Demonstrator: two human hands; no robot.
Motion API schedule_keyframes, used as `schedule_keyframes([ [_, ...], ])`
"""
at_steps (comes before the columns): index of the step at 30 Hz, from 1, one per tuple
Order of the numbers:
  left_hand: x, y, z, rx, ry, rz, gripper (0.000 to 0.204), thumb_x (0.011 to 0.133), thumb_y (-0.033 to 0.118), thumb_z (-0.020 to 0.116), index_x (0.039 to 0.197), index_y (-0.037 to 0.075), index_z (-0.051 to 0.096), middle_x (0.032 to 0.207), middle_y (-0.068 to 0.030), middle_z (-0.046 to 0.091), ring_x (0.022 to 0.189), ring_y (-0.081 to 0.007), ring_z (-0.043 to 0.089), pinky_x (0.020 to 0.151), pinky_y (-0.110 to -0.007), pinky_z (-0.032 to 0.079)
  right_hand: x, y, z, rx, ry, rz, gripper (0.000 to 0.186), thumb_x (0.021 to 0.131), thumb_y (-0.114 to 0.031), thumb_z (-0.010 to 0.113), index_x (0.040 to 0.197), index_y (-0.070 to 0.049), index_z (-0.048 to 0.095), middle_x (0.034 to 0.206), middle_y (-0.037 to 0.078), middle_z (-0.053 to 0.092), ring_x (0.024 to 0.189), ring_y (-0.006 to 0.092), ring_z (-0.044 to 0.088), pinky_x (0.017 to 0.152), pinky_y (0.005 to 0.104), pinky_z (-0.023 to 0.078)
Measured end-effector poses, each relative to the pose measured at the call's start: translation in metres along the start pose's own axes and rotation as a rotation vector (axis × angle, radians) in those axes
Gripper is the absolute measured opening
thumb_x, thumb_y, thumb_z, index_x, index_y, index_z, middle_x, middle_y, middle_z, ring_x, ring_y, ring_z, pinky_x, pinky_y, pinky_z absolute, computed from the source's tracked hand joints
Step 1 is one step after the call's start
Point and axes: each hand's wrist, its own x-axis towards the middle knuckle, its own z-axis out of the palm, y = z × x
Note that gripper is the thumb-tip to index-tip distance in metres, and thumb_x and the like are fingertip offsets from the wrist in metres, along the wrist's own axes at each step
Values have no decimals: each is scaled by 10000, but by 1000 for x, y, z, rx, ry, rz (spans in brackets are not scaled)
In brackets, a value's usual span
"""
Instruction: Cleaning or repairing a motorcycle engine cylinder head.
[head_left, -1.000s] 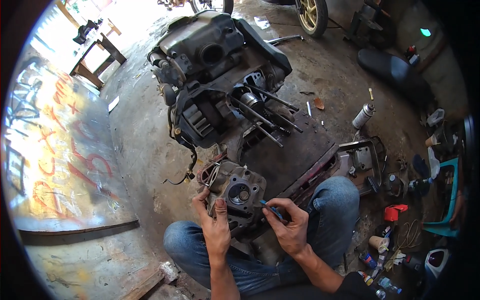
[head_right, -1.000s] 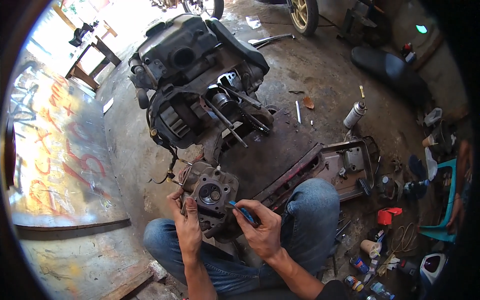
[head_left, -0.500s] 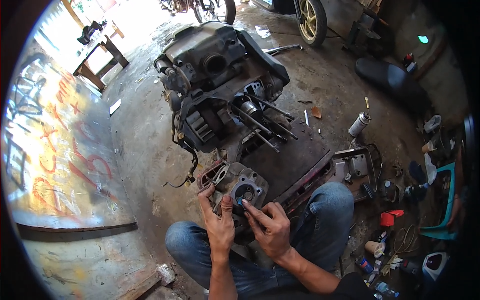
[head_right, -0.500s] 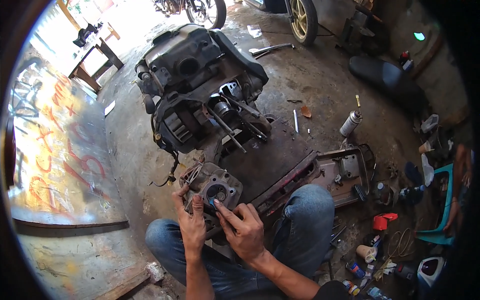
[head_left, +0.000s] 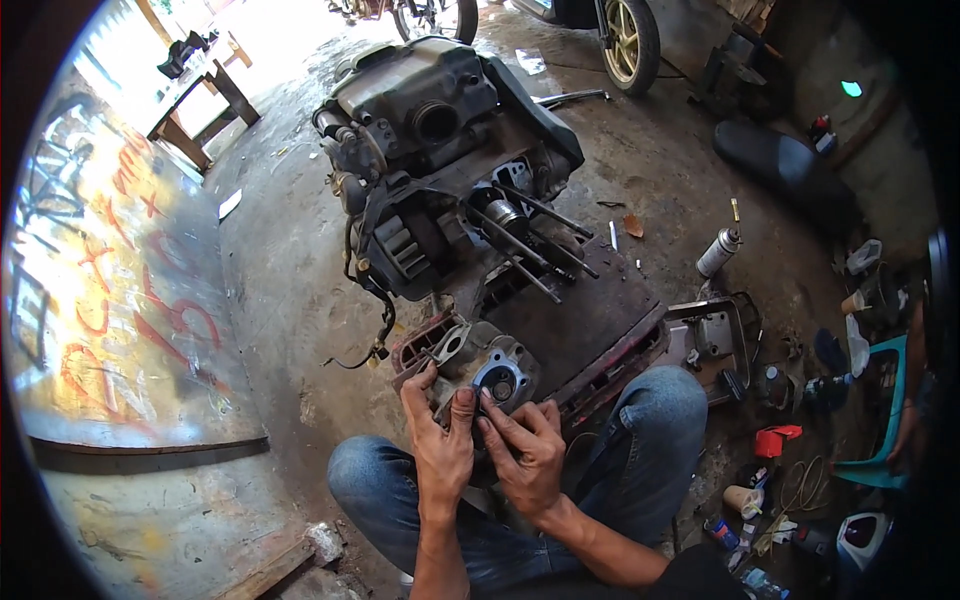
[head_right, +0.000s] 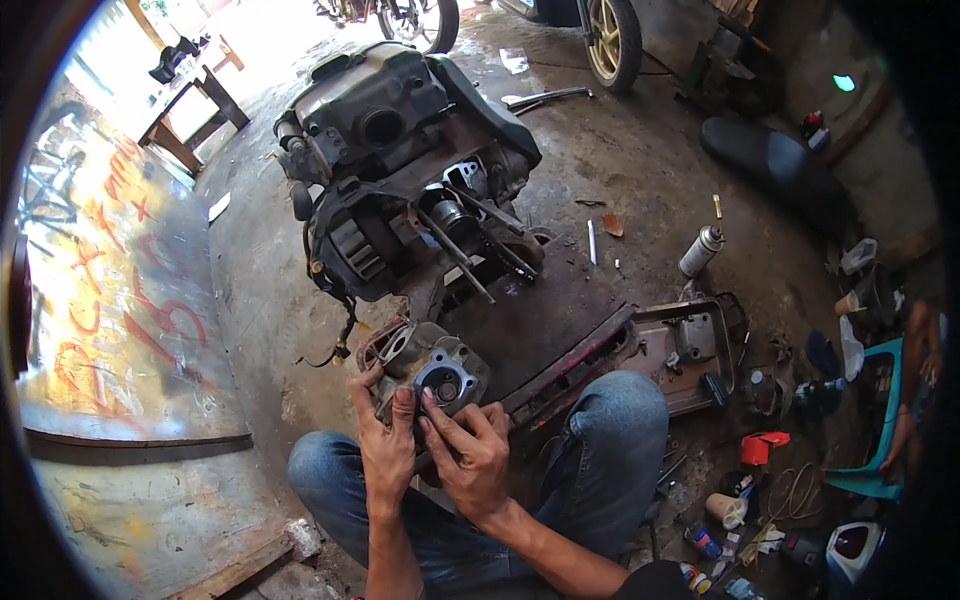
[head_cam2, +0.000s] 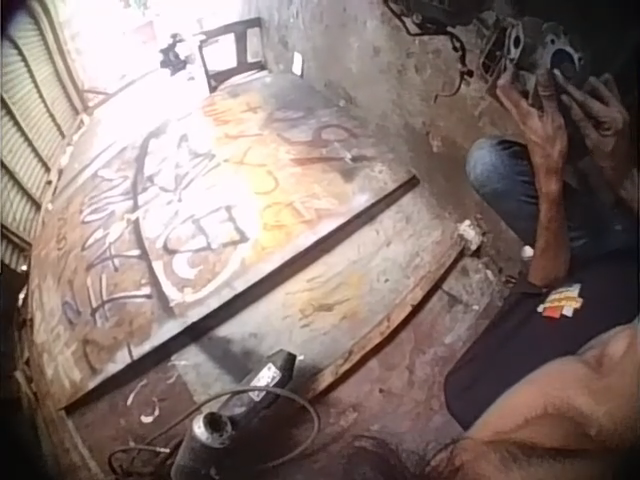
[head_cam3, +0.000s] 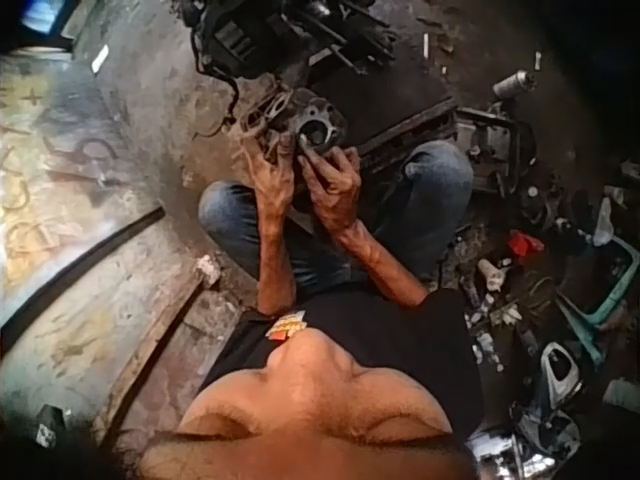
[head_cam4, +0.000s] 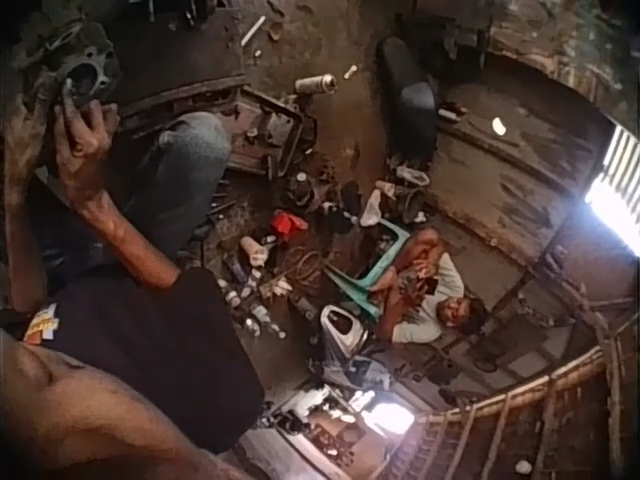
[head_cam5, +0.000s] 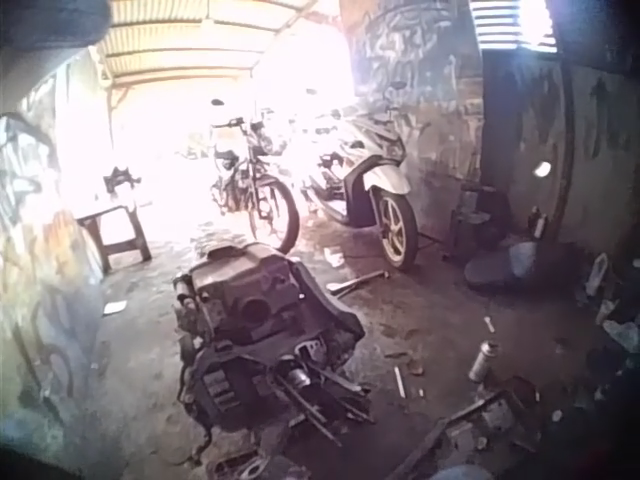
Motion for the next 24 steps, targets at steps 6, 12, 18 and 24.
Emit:
schedule_keyframes([
  [6,5,-4,4,-26,-16,15,646,1090,499,689,1438,-18,520,1407,-241,591,1335,-365,598,1145,-459,464,1,5,-4,-40,-2,19,382,936,-132,845,1319,-146,841,755,3,541,814,214,451,810,373,378],
  [12,3,-3,0,-49,-20,-14,659,1086,502,694,1430,-31,519,1402,-250,577,1334,-379,597,1144,-466,459,4,2,-8,-14,-12,31,370,933,-138,849,1303,-149,848,752,2,544,821,212,454,807,374,374],
  [18,0,-5,0,21,-21,11,652,1083,489,704,1431,-32,520,1411,-257,572,1334,-387,597,1154,-465,451,4,4,-4,14,-17,45,376,929,-115,845,1304,-146,847,743,17,557,811,209,457,815,364,389],
  [24,3,-8,0,-9,-42,38,645,1083,474,711,1432,-34,519,1368,-245,570,1313,-380,603,1142,-463,459,9,2,-26,-134,-87,-20,367,924,-124,843,1285,-183,858,745,2,578,809,213,470,825,379,385],
])
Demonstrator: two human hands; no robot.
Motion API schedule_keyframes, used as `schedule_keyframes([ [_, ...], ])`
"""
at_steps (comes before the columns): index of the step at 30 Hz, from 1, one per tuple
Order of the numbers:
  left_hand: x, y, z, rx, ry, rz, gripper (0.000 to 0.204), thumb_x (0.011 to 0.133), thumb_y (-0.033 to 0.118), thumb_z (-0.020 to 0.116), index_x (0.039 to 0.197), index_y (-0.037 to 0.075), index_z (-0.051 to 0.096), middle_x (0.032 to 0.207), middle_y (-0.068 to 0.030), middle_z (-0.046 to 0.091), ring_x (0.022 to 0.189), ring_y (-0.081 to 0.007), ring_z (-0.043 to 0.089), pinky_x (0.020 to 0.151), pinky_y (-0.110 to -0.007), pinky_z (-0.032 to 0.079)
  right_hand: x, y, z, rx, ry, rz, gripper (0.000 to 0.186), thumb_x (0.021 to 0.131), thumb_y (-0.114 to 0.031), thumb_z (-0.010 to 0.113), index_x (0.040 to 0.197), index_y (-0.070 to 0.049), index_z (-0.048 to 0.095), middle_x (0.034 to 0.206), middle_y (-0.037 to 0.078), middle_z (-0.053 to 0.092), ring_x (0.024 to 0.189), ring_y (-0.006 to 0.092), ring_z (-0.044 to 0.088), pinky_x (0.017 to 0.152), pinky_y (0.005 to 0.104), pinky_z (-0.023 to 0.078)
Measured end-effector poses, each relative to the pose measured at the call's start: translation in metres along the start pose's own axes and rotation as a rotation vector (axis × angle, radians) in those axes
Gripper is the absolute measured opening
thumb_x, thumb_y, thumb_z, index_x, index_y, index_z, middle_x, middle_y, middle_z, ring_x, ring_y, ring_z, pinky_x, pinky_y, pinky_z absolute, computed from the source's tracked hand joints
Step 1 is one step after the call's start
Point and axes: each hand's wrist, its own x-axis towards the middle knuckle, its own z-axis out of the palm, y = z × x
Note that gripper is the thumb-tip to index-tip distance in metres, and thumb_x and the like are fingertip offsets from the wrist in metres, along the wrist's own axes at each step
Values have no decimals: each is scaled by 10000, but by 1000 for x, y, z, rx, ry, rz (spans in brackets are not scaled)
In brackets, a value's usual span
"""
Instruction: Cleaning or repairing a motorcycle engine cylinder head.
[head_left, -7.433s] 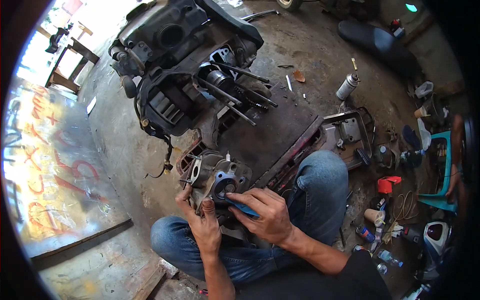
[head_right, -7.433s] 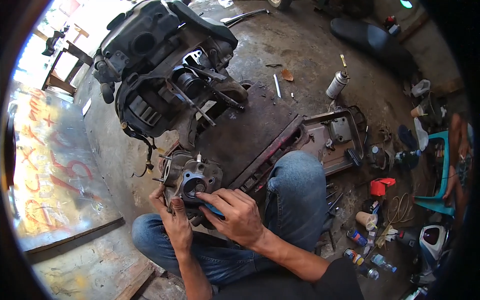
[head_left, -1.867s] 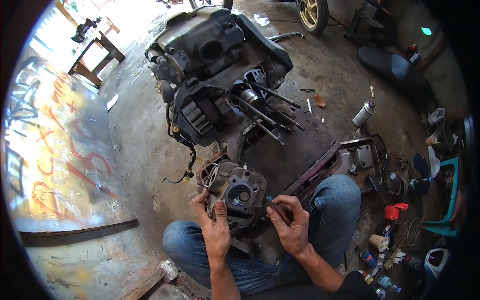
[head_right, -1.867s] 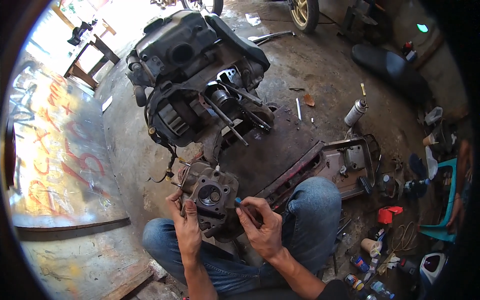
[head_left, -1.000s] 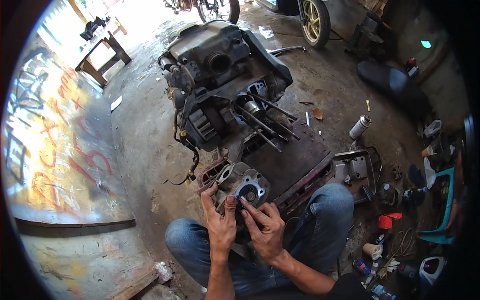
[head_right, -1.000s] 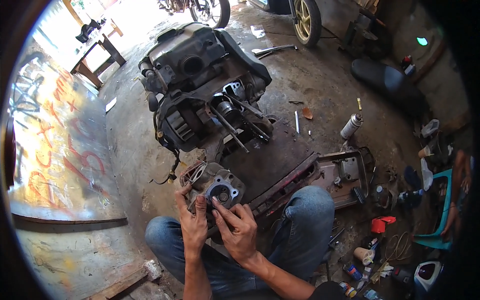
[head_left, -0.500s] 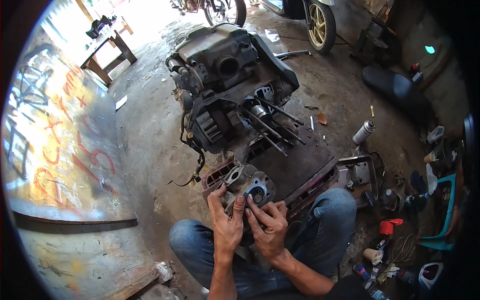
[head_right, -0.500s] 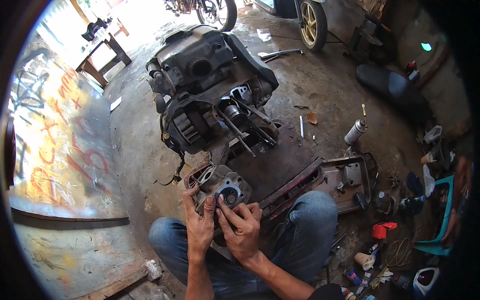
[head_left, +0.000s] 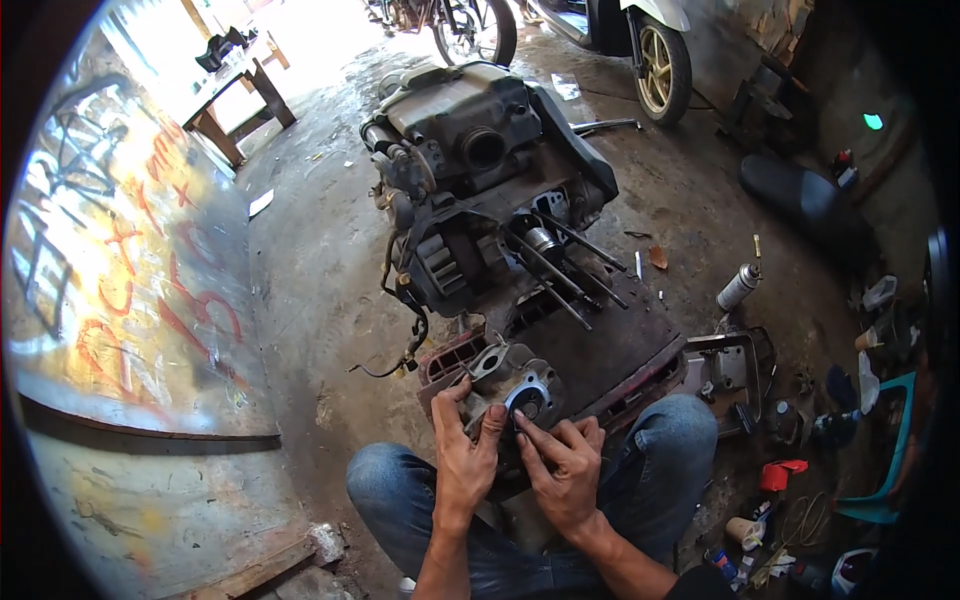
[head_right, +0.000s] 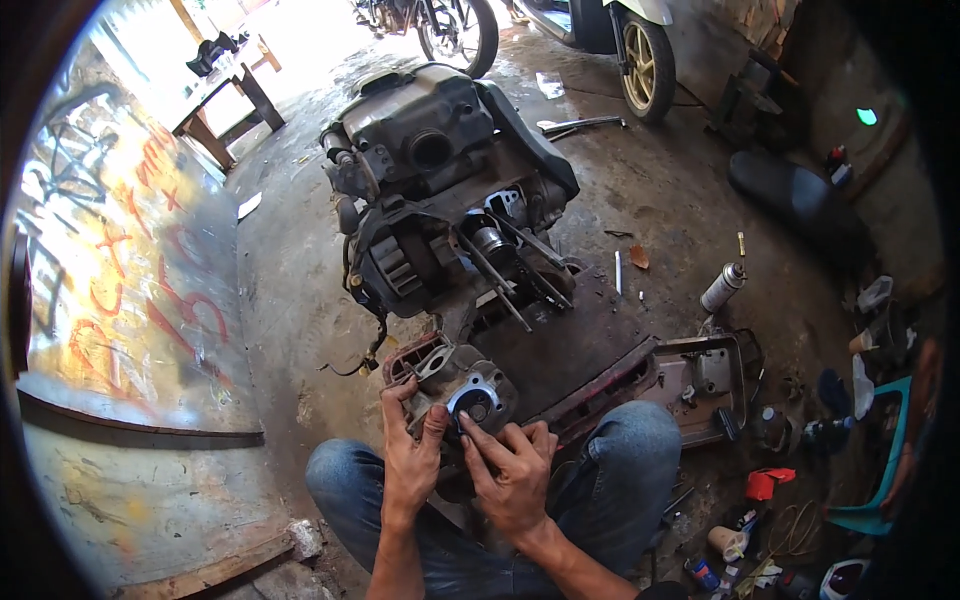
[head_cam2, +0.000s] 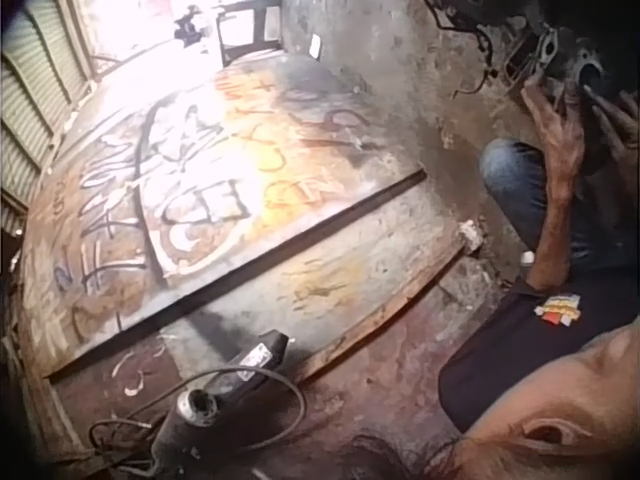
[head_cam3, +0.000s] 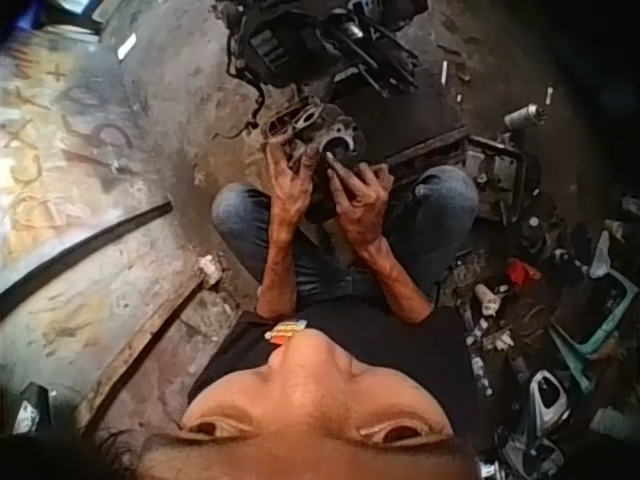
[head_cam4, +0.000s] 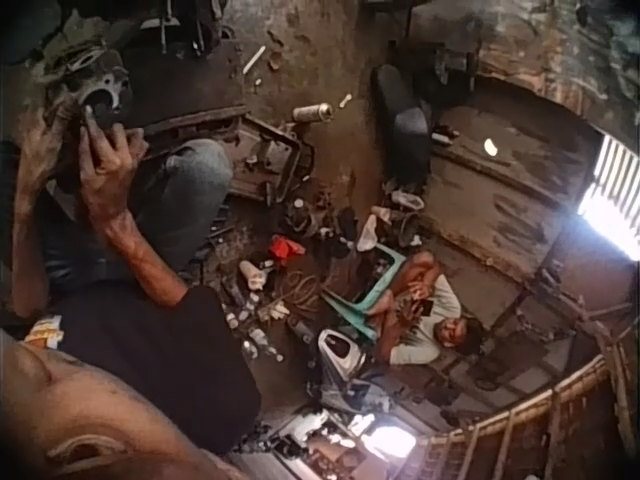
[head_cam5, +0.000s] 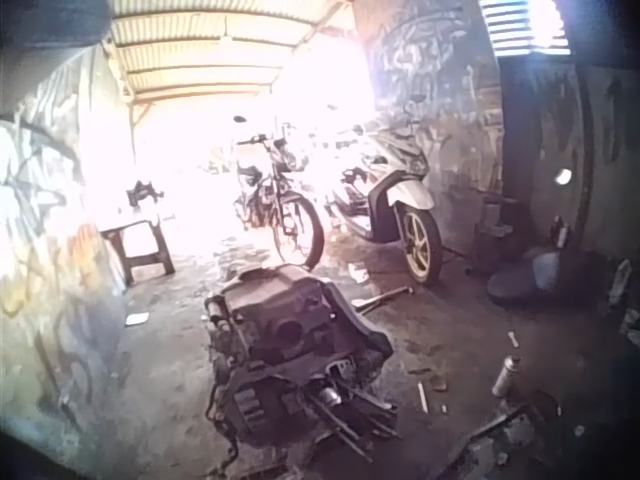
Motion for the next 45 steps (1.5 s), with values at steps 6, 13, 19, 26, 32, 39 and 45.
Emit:
schedule_keyframes([
  [6,-1,4,-3,41,-39,-10,660,1069,489,720,1443,-14,515,1385,-253,548,1293,-417,607,1119,-488,478,2,-1,-13,-128,-67,-35,362,921,-128,848,1280,-164,857,727,0,566,817,217,479,821,378,394],
  [13,0,21,2,102,-35,-14,673,1060,504,721,1447,-8,518,1342,-245,544,1261,-444,608,1100,-503,484,-3,10,-8,339,-110,267,349,954,-184,826,1302,-154,845,739,3,583,817,213,502,809,391,384],
  [19,-5,22,4,138,-16,16,684,1058,508,722,1460,-4,510,1325,-249,540,1247,-435,608,1083,-513,487,-5,4,-11,132,-107,140,355,955,-181,823,1310,-174,844,755,-16,600,821,212,496,827,377,377],
  [26,-6,18,1,145,-45,38,712,1051,540,716,1470,2,511,1323,-248,537,1251,-448,606,1086,-521,484,-9,9,-19,2,-117,57,362,963,-149,824,1324,-120,832,732,26,573,812,217,467,801,365,397],
  [32,-4,19,3,112,-40,21,705,1051,533,719,1475,8,519,1330,-244,537,1267,-447,596,1110,-520,472,-6,-1,-8,332,-144,286,379,1000,-126,803,1375,-74,792,736,32,587,805,178,475,756,330,433],
  [39,-4,19,3,79,-55,43,640,1026,442,796,1447,12,578,1307,-194,553,1230,-361,602,1098,-469,478,30,0,-106,562,-53,447,315,1090,-129,726,1391,-53,778,889,-81,624,784,42,519,696,206,427],
  [45,-11,6,5,-68,16,13,629,957,379,887,1395,10,627,1260,-160,610,1213,-326,611,1077,-436,483,78,48,-168,347,298,289,309,1114,-178,699,1381,-44,779,912,-67,616,778,18,497,656,224,395],
])
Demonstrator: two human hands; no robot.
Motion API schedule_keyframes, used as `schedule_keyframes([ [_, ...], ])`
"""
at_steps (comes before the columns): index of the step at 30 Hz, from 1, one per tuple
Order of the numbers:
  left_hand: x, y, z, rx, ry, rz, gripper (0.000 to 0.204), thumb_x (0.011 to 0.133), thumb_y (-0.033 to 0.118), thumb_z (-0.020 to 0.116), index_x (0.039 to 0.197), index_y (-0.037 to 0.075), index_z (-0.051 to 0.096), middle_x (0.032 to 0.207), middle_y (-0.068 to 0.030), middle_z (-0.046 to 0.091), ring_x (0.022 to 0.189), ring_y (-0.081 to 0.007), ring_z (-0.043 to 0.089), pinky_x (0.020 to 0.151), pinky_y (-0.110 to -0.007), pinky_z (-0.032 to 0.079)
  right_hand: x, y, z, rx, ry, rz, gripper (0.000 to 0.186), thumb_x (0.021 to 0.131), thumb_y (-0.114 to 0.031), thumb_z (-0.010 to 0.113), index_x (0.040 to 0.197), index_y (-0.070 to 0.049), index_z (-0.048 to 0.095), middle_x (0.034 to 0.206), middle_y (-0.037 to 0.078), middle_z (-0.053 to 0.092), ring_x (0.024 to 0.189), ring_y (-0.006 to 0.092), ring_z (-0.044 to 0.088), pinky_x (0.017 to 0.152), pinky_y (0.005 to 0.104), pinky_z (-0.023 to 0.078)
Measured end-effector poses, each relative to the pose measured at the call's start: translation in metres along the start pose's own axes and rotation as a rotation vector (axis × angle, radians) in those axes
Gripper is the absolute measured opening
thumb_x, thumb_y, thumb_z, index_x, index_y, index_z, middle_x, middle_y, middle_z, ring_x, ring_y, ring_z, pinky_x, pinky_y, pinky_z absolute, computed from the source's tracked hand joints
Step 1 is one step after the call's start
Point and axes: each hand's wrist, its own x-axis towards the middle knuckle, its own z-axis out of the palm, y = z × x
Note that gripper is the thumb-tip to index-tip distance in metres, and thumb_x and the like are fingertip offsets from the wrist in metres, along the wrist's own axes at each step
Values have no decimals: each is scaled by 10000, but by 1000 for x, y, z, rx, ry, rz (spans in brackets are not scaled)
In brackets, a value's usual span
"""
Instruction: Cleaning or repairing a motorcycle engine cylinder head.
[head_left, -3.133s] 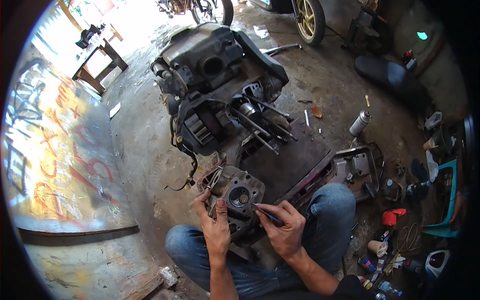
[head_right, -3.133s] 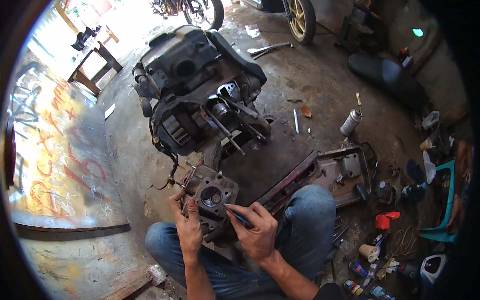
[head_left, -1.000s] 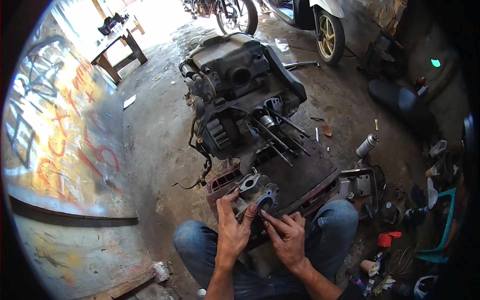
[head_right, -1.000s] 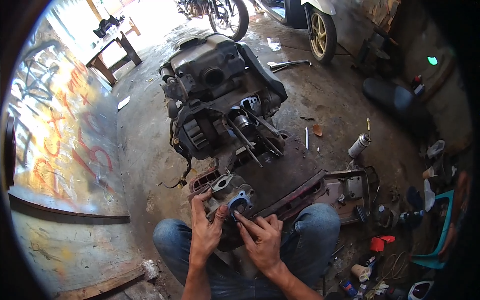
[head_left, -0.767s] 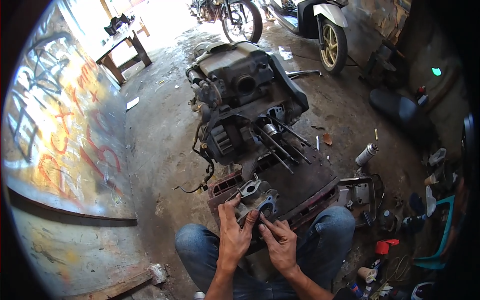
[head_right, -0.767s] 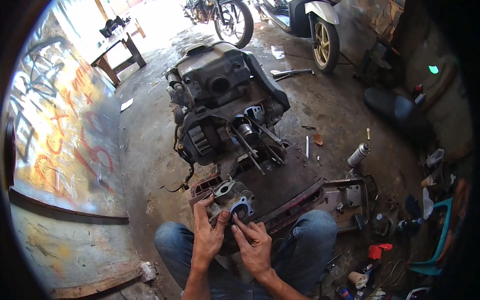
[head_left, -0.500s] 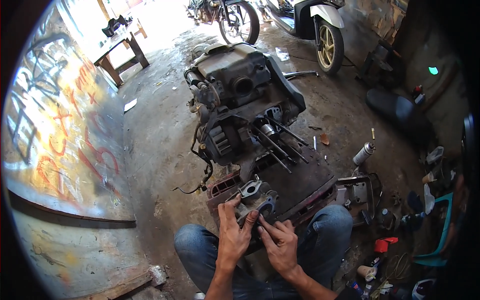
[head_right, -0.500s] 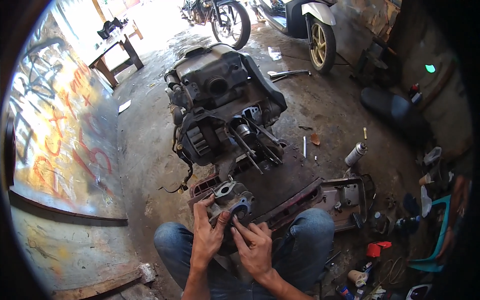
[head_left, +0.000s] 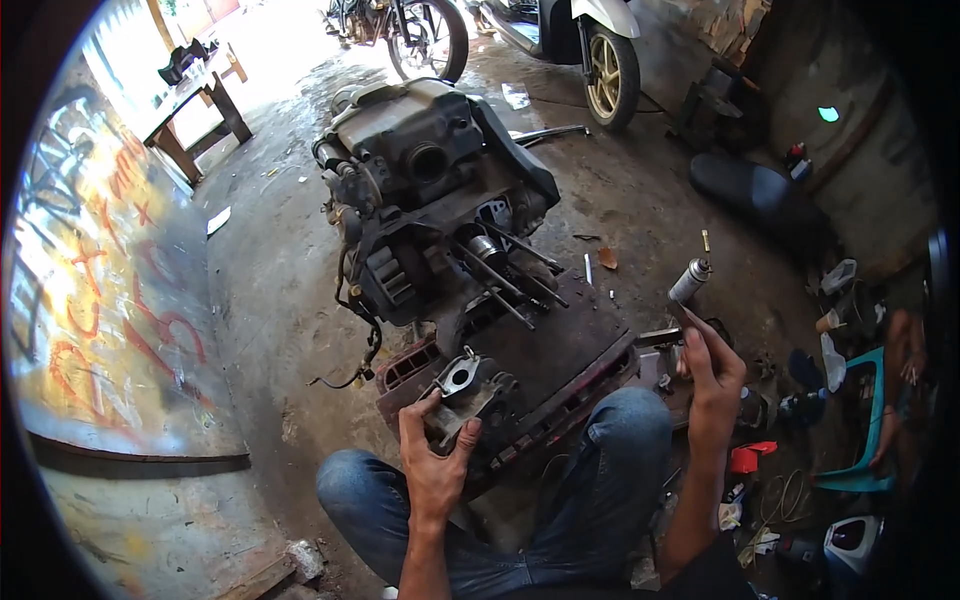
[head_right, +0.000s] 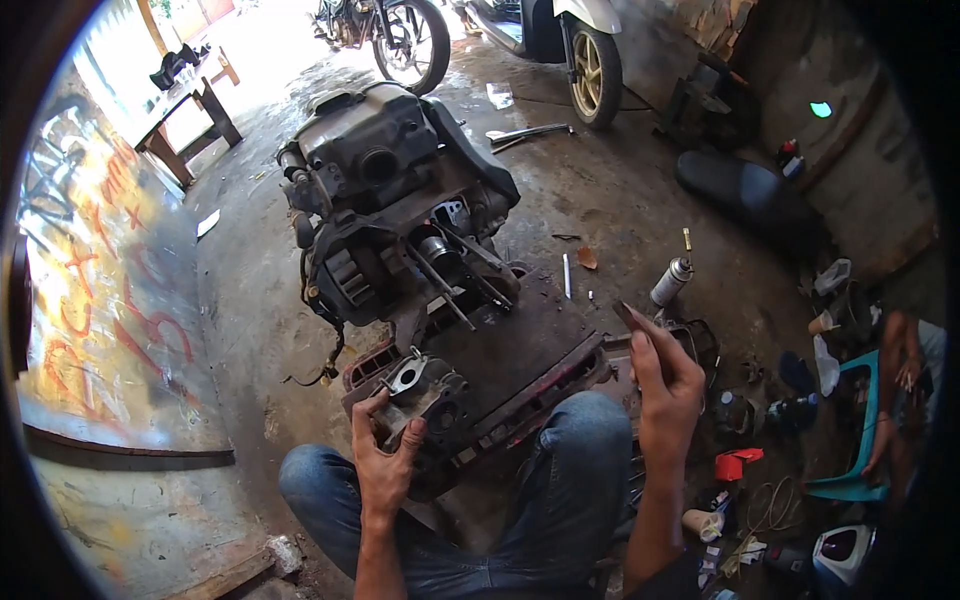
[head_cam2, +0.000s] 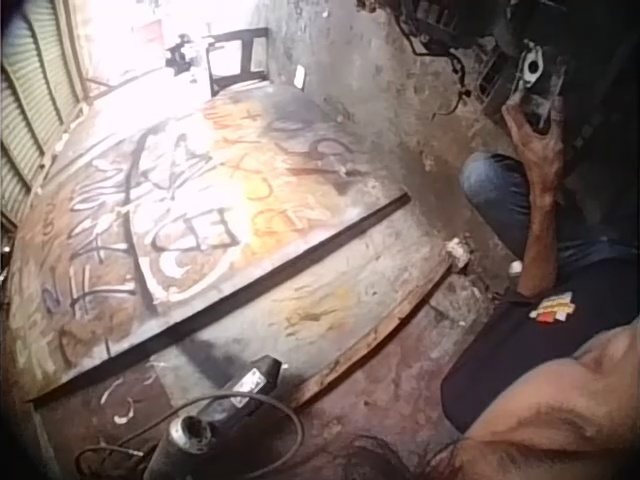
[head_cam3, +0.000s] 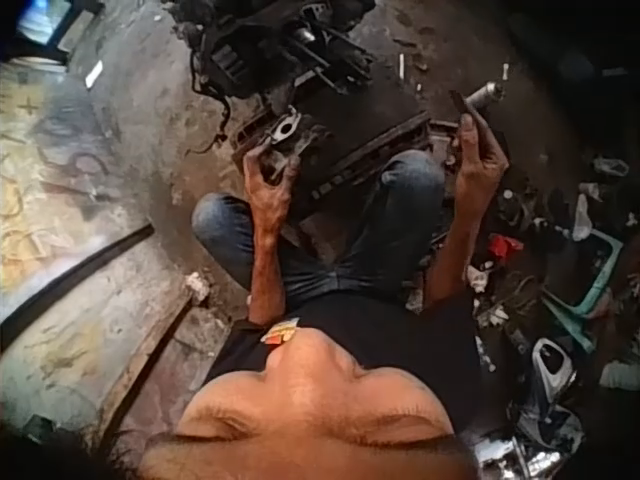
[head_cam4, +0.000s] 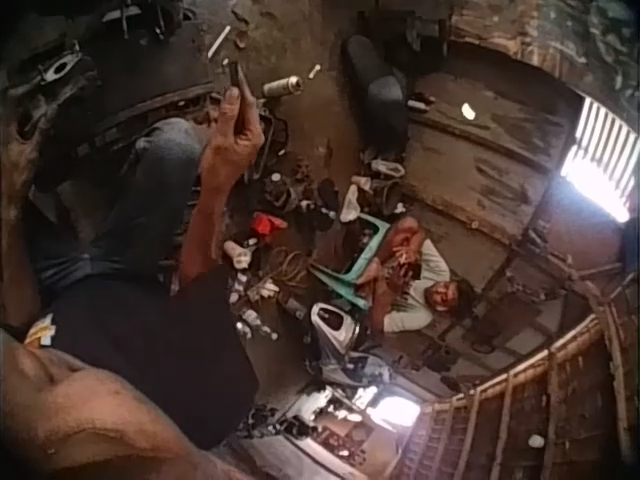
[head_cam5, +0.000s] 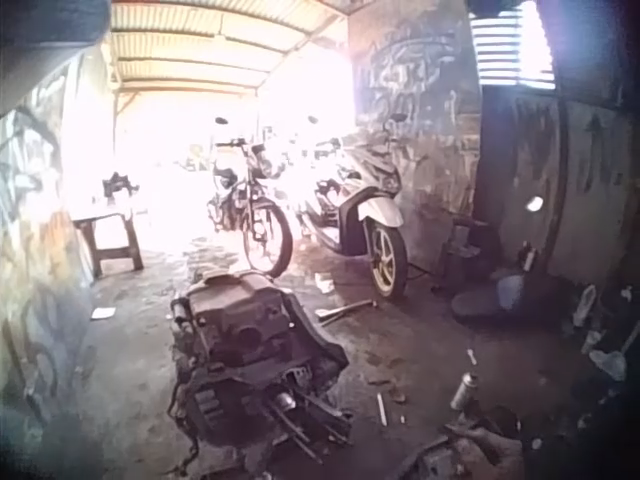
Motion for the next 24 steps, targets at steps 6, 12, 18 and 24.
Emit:
schedule_keyframes([
  [6,7,7,-13,39,-77,-3,639,985,472,841,1463,95,648,1305,-107,485,1121,-256,577,1035,-403,509,55,92,9,-419,-380,-170,354,1048,-226,771,1389,-132,791,990,19,618,873,166,592,804,326,491],
  [12,11,6,-23,84,-76,57,576,1090,571,659,1426,105,700,1322,-148,532,1220,-291,601,1054,-433,526,55,121,26,-698,-618,-505,466,959,-194,829,1422,-202,773,1166,119,651,1165,319,601,1065,464,486],
  [18,9,17,-48,46,-16,-22,466,1173,434,560,1400,58,716,1285,-111,582,1077,-200,650,955,-348,567,38,66,16,-537,-453,-352,453,940,-100,830,1385,-168,787,1156,114,683,1132,277,651,1016,427,517],
  [24,48,69,-101,-27,163,-191,379,1188,348,569,1204,34,780,1192,-71,646,792,-88,606,679,-247,475,35,5,11,-135,-248,-311,240,1087,-86,710,1302,-22,795,680,-47,603,561,31,519,546,242,429],
])
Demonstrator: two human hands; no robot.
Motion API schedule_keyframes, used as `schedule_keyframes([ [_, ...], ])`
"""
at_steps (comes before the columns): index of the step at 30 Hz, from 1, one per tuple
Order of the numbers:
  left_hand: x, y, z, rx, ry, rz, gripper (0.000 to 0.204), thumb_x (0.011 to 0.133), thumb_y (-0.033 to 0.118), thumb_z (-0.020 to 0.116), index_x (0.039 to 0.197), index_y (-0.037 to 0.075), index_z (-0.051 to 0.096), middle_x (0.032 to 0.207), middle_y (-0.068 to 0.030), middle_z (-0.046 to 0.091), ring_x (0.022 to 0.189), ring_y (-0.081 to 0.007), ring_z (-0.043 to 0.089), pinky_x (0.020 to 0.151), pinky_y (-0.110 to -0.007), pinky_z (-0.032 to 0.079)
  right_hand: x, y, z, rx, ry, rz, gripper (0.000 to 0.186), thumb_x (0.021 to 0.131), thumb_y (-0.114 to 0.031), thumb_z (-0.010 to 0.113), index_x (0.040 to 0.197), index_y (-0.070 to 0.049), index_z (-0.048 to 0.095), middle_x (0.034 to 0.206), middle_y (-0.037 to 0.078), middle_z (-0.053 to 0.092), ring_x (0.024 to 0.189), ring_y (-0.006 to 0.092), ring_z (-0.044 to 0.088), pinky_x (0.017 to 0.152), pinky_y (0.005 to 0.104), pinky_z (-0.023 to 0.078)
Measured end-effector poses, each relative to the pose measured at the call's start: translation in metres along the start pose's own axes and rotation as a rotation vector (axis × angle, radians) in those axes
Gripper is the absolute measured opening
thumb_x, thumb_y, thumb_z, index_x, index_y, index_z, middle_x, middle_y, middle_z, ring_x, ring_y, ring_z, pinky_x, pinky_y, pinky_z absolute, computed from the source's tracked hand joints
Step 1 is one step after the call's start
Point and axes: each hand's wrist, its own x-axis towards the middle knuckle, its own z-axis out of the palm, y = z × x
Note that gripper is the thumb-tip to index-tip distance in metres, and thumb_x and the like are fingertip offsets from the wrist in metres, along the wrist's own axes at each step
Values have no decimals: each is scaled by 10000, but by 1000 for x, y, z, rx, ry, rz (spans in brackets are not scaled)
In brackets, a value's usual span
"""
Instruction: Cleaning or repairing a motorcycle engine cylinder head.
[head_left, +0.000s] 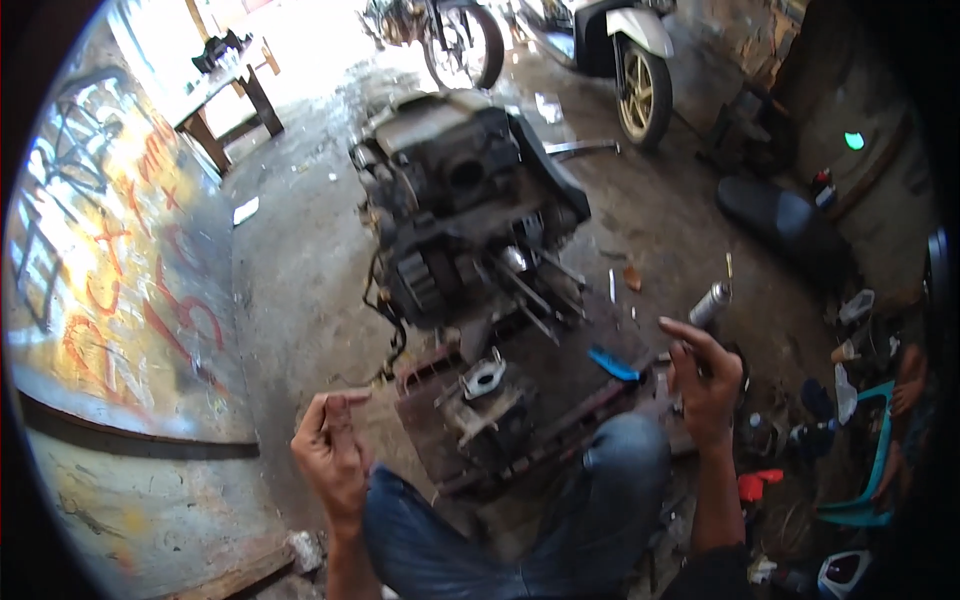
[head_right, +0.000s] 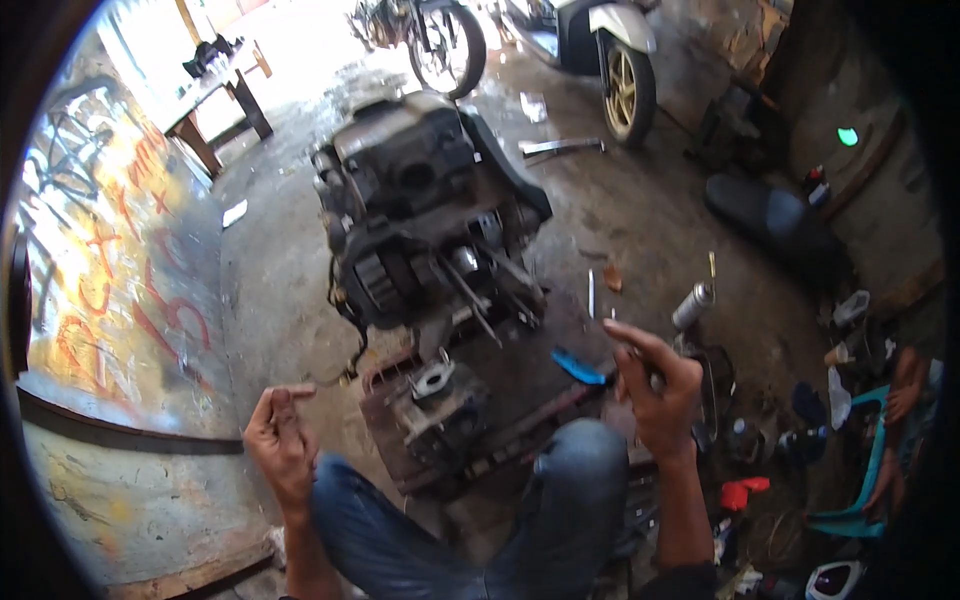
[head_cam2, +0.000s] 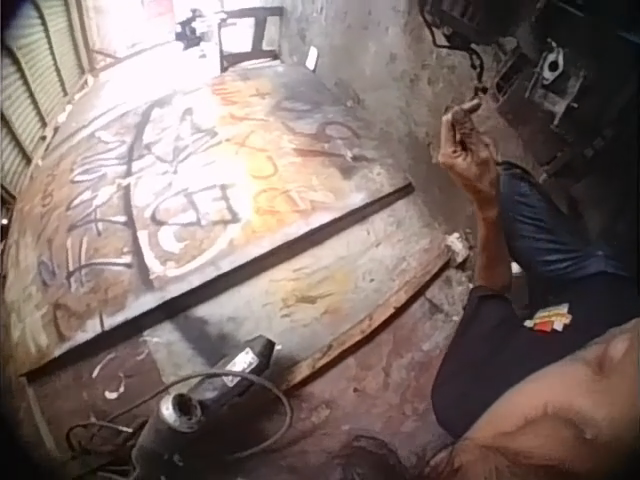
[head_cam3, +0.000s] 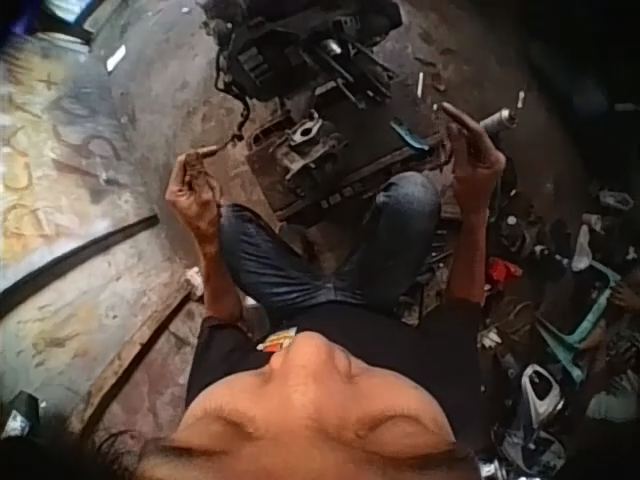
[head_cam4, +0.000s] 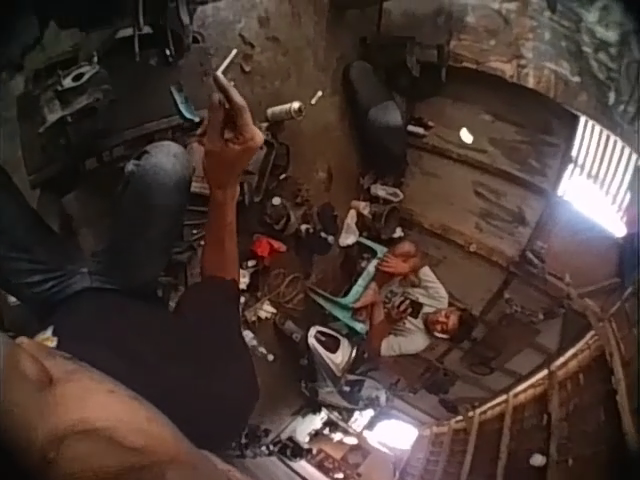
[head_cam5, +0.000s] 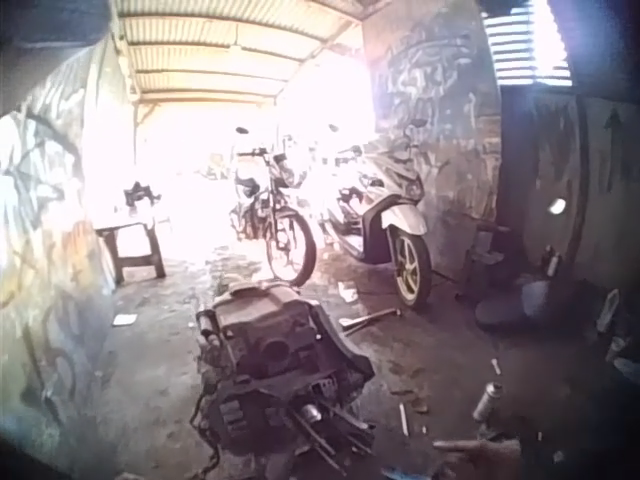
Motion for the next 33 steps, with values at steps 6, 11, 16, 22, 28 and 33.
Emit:
schedule_keyframes([
  [6,54,30,-7,413,-272,465,419,1074,445,712,1228,60,773,1140,-133,591,1078,-236,615,962,-372,493,43,6,9,143,-13,-87,305,1151,-182,609,1322,17,764,785,-16,661,569,18,518,531,229,419],
  [11,114,51,-13,562,-296,526,480,1060,498,719,1364,127,721,1404,-180,514,1406,-391,502,1224,-509,388,110,-10,16,88,-47,-306,336,1123,-178,636,1363,37,732,870,25,604,651,56,534,537,237,441],
  [16,155,95,-28,601,-177,421,417,1067,394,735,1375,115,704,1486,-198,494,1444,-401,501,1233,-501,400,157,-62,-3,45,-40,-209,352,1126,-208,614,1376,11,728,862,20,521,667,77,522,560,241,446],
  [22,131,46,-91,765,-34,-111,467,1047,439,709,1390,123,681,1468,-247,554,1405,-459,544,1199,-524,442,85,-108,-15,260,-87,466,409,1117,-236,642,1476,-41,662,991,65,617,808,127,601,652,279,537],
  [28,40,56,-138,969,-85,-888,642,1086,598,559,1483,98,627,1588,-300,516,1390,-579,560,1142,-602,486,58,-237,-4,-119,-481,447,330,1105,-157,662,1412,-43,704,1201,149,686,1027,290,664,926,370,544],
  [33,107,82,-197,487,9,-598,631,1103,589,573,1390,45,711,1371,-324,690,1210,-538,710,1044,-577,562,171,-295,28,-132,-816,611,293,1091,-128,669,1370,-74,739,1173,166,696,1044,336,694,913,420,552],
])
